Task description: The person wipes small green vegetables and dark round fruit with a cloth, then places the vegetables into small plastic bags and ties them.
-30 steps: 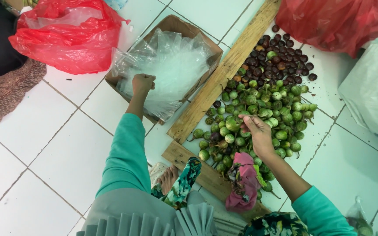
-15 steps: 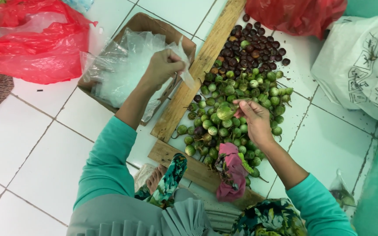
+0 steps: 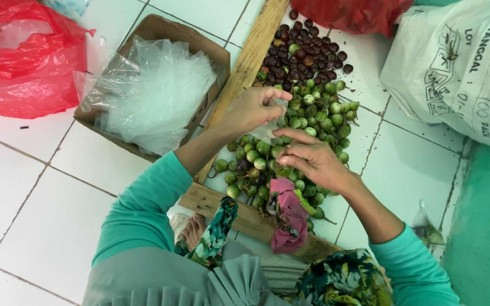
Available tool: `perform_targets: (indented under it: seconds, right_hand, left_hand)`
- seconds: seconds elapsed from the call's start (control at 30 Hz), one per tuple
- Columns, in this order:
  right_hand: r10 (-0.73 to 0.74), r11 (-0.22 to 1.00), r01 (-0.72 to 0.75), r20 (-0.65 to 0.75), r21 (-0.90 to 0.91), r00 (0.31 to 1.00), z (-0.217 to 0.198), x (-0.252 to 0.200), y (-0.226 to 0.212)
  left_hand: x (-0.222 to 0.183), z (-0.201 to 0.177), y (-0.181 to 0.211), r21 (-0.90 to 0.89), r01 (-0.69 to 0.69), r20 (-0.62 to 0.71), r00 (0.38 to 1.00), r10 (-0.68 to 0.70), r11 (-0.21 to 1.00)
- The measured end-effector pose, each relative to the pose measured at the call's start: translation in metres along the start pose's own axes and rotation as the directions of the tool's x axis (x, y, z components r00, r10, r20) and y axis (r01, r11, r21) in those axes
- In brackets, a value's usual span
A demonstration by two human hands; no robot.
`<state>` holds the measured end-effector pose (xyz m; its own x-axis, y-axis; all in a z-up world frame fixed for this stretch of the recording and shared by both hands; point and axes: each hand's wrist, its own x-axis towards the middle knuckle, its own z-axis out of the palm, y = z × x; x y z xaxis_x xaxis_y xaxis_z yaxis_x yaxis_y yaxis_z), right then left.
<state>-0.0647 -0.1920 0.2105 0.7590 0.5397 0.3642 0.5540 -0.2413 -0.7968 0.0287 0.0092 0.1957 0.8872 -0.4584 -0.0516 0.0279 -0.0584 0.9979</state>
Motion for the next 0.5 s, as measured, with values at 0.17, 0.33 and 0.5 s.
perform_targets:
  seconds: [0.17, 0.33, 0.5]
  right_hand:
    - [-0.062, 0.973, 0.062, 0.010, -0.221, 0.998, 0.009, -0.013, 0.022]
    - [0.001, 0.968, -0.012, -0.045, -0.250, 0.999, -0.004, -0.030, 0.045]
    - [0.174, 0.980, -0.179, -0.057, -0.091, 0.983, -0.012, -0.032, 0.054]
  left_hand:
    - [0.011, 0.003, -0.034, 0.034, -0.034, 0.089, 0.996, 0.030, 0.999]
    - [0.001, -0.019, -0.032, 0.155, -0.033, 0.194, 0.981, 0.002, 0.987]
    - [-0.003, -0.026, -0.031, 0.339, -0.148, 0.243, 0.968, 0.065, 0.929]
